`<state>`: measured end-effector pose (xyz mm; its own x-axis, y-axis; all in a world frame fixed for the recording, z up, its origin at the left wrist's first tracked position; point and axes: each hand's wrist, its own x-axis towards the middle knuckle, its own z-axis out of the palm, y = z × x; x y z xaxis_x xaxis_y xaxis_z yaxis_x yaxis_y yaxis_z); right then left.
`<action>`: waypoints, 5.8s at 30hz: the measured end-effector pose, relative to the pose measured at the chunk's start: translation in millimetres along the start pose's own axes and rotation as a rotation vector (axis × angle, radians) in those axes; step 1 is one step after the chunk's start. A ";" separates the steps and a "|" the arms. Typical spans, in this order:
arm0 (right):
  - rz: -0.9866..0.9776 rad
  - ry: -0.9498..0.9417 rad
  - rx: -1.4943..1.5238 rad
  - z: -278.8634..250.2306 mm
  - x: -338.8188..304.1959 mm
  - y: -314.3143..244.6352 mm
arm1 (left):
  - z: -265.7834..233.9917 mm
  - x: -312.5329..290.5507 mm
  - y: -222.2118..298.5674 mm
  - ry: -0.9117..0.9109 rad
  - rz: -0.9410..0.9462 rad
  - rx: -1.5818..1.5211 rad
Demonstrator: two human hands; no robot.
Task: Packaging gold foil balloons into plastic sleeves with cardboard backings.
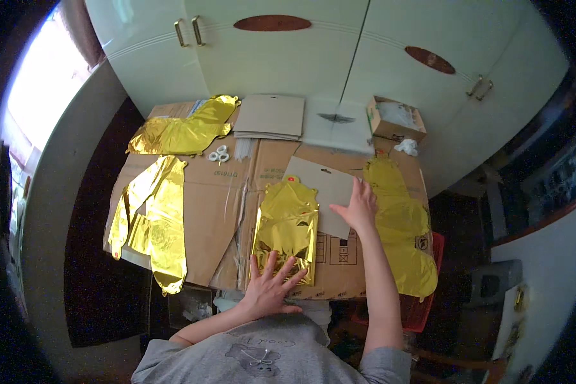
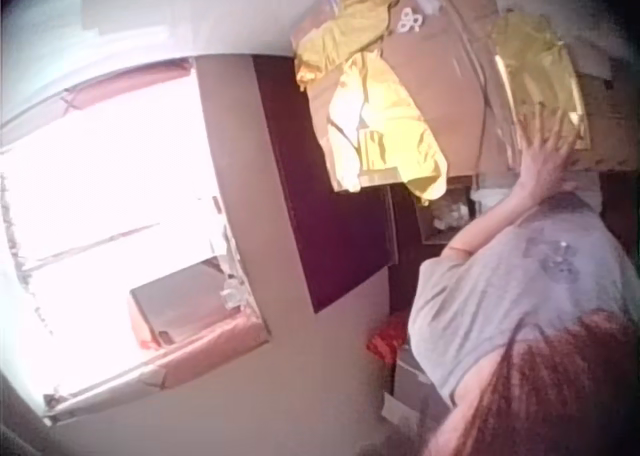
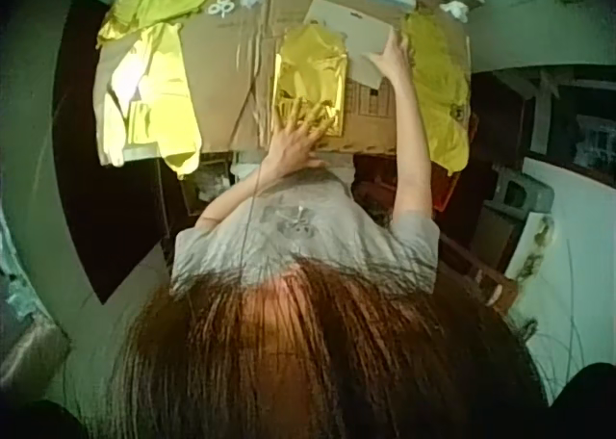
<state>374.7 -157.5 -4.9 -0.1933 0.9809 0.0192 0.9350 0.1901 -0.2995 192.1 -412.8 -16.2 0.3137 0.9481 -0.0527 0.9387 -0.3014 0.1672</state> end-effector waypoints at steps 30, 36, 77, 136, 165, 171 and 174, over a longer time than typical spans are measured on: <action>-0.944 0.128 0.791 -46.7 -155.0 33.8 | 0.1 -29.8 -46.3 0.451 -0.270 -1.288; -1.028 -0.098 0.630 -2.1 -179.9 28.1 | -36.4 -49.1 -65.7 0.217 -0.333 -1.986; -0.814 -0.098 0.304 9.4 -117.1 -12.1 | -15.6 22.1 -53.5 0.110 0.042 -0.076; -0.196 -0.368 0.489 17.1 -13.6 -61.9 | -13.7 16.4 -43.9 0.109 0.007 -0.044; -1.075 0.119 0.238 28.5 -69.0 -19.8 | -8.6 16.7 -45.6 0.079 0.002 -0.058; -1.062 0.119 0.191 27.8 -77.5 -22.9 | -4.1 17.2 -45.8 0.119 0.002 -0.076; -1.105 0.131 0.169 16.6 -82.0 -32.1 | -3.9 17.6 -46.7 0.103 0.008 -0.112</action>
<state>355.7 -244.6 -12.6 -0.8486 0.2764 0.4511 0.2162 0.9594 -0.1811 153.2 -381.6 -21.1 0.2993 0.9529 0.0493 0.9126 -0.3010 0.2766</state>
